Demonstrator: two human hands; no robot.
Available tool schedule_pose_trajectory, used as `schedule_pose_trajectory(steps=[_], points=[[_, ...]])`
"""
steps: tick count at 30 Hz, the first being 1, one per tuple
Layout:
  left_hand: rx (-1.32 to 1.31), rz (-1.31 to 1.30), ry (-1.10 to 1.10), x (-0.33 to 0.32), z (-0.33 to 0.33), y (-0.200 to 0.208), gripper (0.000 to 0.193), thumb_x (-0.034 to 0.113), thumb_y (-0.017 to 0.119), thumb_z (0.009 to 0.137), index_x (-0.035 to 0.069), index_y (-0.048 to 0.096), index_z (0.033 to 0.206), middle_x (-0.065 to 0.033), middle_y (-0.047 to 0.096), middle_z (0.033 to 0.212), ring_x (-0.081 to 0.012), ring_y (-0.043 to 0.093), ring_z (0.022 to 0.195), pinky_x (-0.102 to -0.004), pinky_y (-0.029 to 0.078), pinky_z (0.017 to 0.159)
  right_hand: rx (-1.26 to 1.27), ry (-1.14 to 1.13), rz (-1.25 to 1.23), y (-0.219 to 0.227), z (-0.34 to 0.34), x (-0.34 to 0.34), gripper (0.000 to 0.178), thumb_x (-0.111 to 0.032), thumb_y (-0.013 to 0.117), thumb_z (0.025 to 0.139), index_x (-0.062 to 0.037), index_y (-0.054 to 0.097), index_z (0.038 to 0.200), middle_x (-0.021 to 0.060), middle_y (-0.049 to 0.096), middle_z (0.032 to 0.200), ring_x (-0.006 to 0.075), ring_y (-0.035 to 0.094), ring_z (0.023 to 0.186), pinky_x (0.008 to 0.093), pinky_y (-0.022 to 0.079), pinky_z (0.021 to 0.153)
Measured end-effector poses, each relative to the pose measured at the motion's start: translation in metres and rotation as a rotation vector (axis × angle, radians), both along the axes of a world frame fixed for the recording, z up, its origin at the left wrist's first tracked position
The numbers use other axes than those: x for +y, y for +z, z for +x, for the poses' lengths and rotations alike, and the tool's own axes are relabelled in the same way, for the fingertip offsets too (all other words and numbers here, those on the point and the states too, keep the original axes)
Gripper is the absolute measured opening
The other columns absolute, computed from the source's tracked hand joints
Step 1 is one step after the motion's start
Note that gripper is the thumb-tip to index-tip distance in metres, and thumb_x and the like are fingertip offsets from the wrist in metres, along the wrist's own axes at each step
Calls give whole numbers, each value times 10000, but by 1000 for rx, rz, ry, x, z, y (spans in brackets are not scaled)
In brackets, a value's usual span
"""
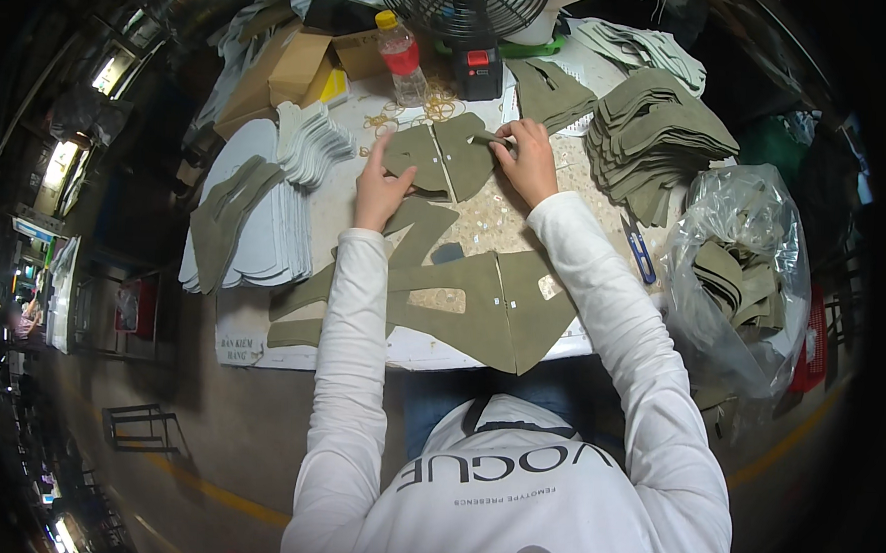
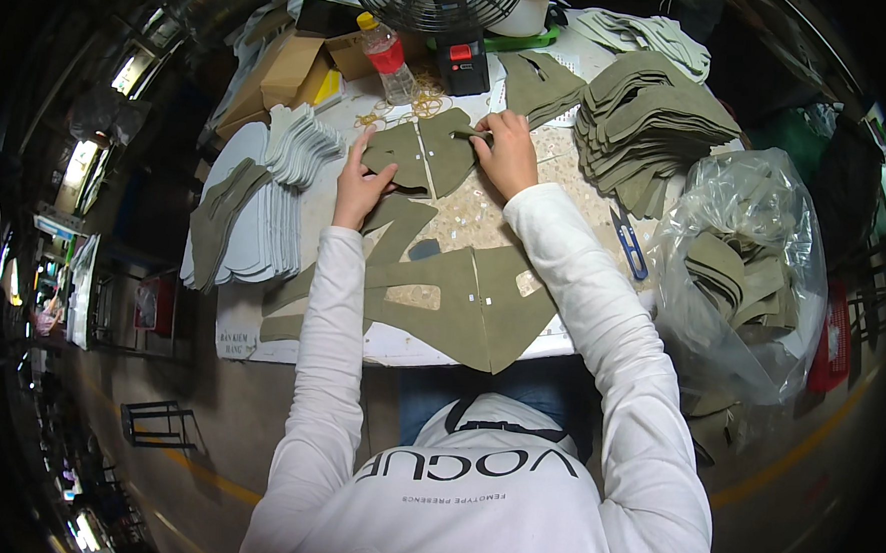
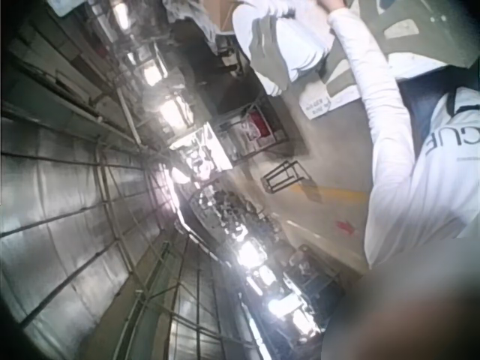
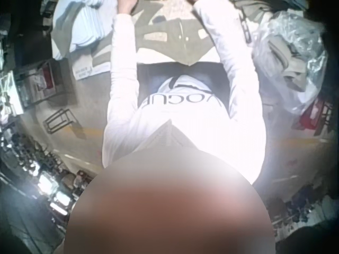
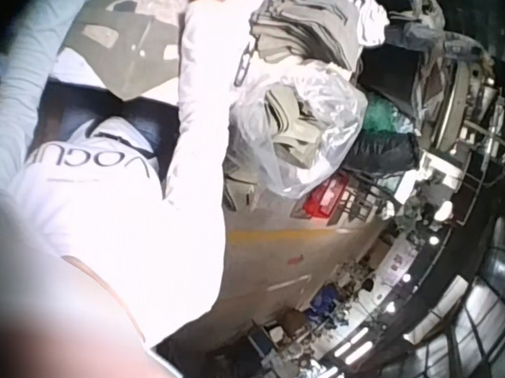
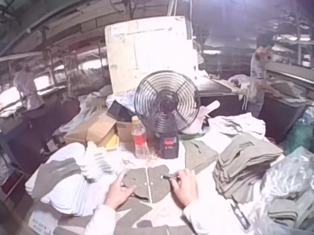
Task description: The person repeatedly picks up olive-green cardboard pieces from a table, uses a utility knife to trim edges, and places the finished pieces into a plastic bag. The person also stacks and bundles the finished pieces with a rubber band.
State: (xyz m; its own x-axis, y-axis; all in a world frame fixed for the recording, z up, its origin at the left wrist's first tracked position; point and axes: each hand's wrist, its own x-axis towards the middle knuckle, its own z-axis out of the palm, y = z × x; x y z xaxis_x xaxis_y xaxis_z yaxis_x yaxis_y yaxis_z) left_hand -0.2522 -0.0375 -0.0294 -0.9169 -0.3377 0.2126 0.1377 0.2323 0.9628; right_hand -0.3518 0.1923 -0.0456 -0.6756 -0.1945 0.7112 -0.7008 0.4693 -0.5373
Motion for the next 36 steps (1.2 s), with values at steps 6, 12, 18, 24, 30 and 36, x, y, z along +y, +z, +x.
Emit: schedule_pose_trajectory(steps=[6,12,18,24,30,36], points=[[-163,-63,23,-9,-3,13,267,127,688,892,102,719,1156,-81,713,1043,-79,666,727,-214,520,634,-346,119,-485,27,6,-9,185,-86,712,818,-62,606,968,102,651,764,207,624,675,325,479,620],[136,316,-47,-7,71,88,286,150,584,979,-12,656,1204,-95,684,1137,-121,644,994,-264,530,825,-278,354,-519,103,34,61,220,-100,595,953,-40,662,1154,2,674,977,56,599,861,210,479,781],[-161,322,-148,8,188,113,317,128,546,985,-79,619,1213,-147,679,1131,-164,668,991,-280,533,892,-862,518,-399,123,129,147,232,-113,612,951,9,655,1143,50,669,1096,87,619,962,234,491,859],[-147,323,-143,47,188,99,390,46,581,955,-58,534,1328,-120,671,1140,-130,671,952,-250,556,832,-941,505,-523,101,162,132,398,-87,666,906,-10,600,1292,39,673,1083,73,635,914,209,487,864],[-124,380,-95,105,189,55,511,-8,620,921,-58,454,1402,-157,597,1294,-82,638,820,-193,517,731,-995,410,-641,61,207,124,598,30,682,862,-7,469,1420,38,521,1186,47,561,806,186,469,773],[-234,242,-97,131,200,9,513,-58,649,885,-50,486,1372,-119,563,1188,-107,647,823,-213,528,696,-822,204,-264,25,229,122,557,67,682,827,9,533,1361,33,470,1057,64,579,812,166,471,684]])
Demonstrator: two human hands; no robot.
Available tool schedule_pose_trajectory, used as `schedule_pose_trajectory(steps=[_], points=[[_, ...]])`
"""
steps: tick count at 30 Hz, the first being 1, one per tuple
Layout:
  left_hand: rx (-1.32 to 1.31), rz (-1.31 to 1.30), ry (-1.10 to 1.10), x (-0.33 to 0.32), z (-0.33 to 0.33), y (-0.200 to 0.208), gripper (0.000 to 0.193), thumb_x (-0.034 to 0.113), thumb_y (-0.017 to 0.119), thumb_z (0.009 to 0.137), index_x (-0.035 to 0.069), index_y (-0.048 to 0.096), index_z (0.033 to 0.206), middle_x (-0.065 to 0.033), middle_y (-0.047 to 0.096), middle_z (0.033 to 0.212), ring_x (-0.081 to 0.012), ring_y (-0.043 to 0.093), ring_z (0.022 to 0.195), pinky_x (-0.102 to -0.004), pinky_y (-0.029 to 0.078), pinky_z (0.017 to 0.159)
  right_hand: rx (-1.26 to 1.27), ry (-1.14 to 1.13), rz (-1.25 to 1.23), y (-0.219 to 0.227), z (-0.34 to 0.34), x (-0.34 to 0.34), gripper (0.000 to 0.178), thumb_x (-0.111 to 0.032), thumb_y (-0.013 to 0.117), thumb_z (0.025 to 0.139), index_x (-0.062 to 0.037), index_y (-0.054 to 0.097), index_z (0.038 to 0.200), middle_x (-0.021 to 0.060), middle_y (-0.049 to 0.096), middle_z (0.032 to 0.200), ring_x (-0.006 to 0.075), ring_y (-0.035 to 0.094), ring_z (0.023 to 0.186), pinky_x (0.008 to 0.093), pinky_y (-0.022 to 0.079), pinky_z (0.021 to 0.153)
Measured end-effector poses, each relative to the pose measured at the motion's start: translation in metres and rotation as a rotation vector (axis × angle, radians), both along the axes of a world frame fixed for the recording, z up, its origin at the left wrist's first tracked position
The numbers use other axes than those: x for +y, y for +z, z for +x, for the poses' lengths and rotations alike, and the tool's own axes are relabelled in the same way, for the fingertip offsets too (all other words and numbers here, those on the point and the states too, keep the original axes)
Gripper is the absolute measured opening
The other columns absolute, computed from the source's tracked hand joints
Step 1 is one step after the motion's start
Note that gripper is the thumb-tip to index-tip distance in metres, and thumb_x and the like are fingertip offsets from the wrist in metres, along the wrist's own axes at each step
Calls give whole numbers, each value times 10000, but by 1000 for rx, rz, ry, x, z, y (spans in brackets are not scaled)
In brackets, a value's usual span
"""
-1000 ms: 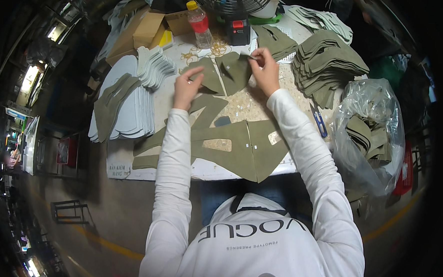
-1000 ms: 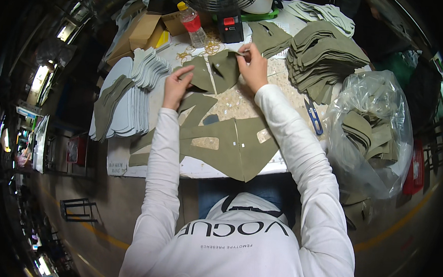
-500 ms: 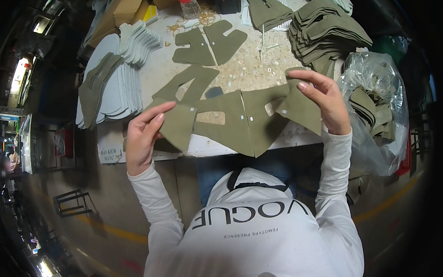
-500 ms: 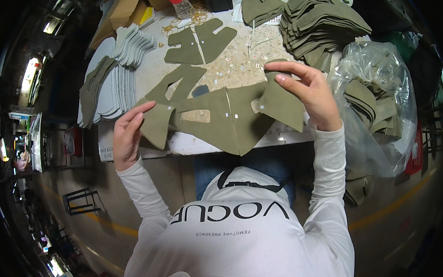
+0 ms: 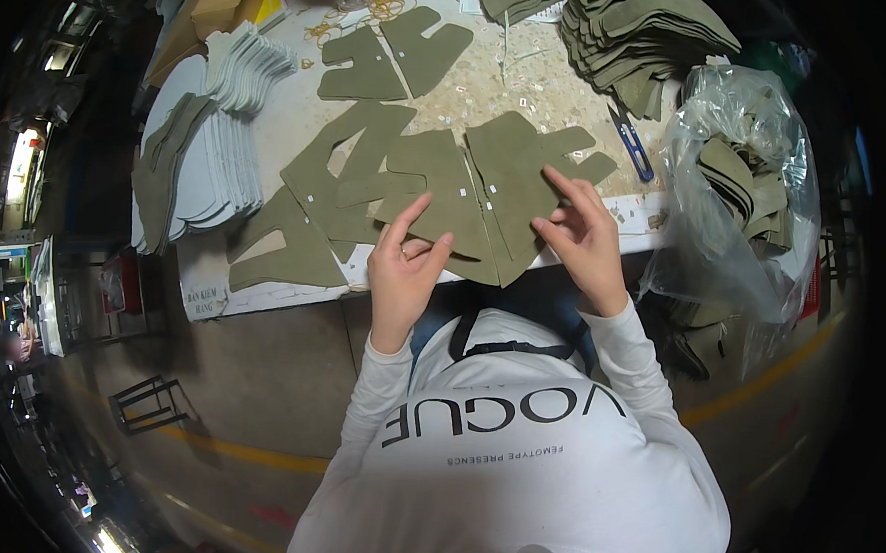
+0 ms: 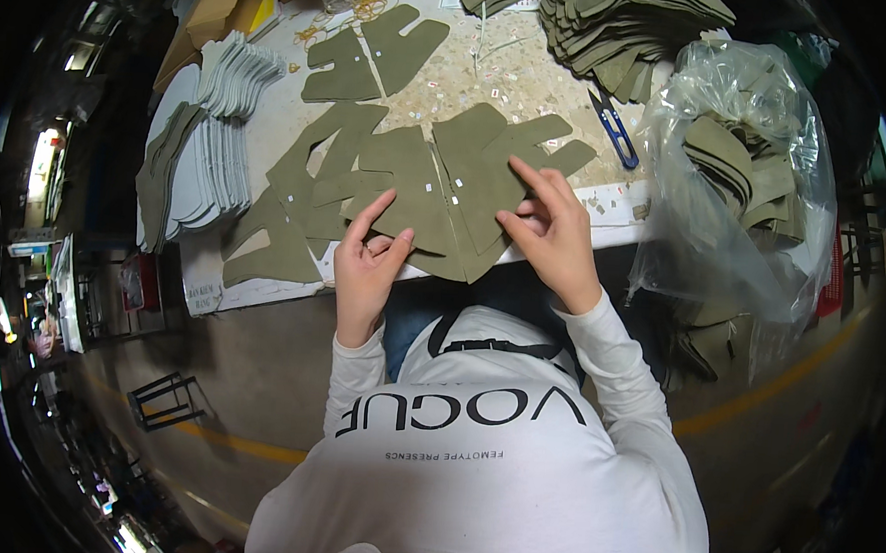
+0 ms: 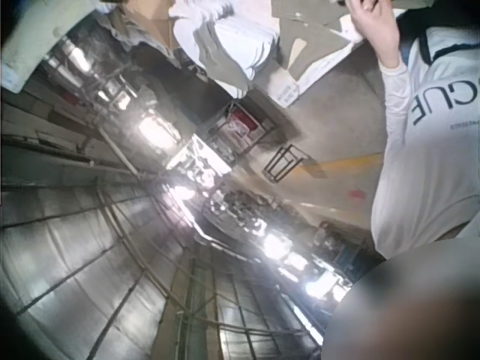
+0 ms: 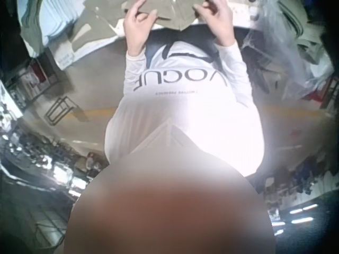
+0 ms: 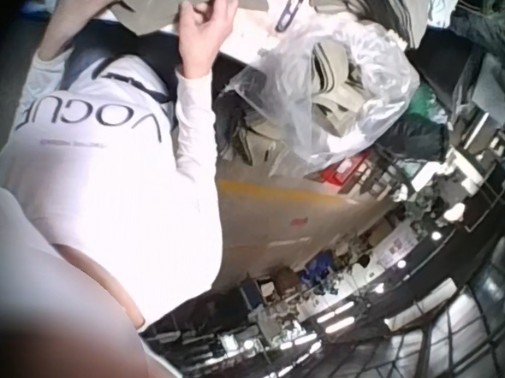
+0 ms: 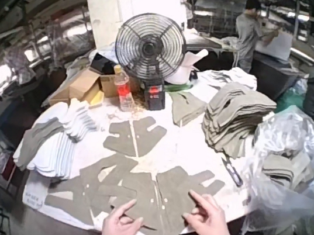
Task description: The person repeatedly picks up olive-green cardboard pieces from a table, uses a utility knife to trim edges, and places the finished pieces into a plastic bag. The person also stacks and bundles the finished pieces with a rubber band.
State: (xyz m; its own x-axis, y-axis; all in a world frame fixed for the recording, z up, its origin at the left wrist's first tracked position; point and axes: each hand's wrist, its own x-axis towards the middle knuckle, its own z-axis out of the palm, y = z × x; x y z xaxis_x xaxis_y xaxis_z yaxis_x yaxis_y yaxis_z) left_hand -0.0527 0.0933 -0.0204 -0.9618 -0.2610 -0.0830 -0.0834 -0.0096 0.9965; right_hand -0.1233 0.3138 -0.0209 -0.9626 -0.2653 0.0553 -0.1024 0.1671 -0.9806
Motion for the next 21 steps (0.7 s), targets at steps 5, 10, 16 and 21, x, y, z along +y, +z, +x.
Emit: schedule_pose_trajectory(steps=[5,10,16,21], points=[[-8,67,47,15,15,-3,537,-75,660,868,-26,497,1377,-101,507,1162,-129,652,885,-226,552,718,-112,-1,-195,0,9,2,585,73,708,806,18,531,1361,41,468,1050,75,624,800,172,492,687],[56,-29,68,29,27,2,553,-92,667,847,-27,503,1372,-102,507,1138,-155,663,927,-247,588,742,-160,-16,-179,1,25,4,608,86,720,793,16,530,1367,37,464,1050,68,642,786,171,507,677],[-24,-256,34,30,24,13,486,-13,692,858,-11,564,1326,-74,606,886,-112,668,718,-241,561,594,-92,-10,-44,2,29,1,591,59,724,798,0,546,1359,47,502,975,71,642,736,182,499,633],[-348,-266,-73,0,25,43,376,137,692,904,14,637,1256,3,586,515,-63,558,424,-211,441,437,355,80,564,18,29,9,604,-178,791,777,-66,576,1331,75,528,797,224,598,589,334,486,544]])
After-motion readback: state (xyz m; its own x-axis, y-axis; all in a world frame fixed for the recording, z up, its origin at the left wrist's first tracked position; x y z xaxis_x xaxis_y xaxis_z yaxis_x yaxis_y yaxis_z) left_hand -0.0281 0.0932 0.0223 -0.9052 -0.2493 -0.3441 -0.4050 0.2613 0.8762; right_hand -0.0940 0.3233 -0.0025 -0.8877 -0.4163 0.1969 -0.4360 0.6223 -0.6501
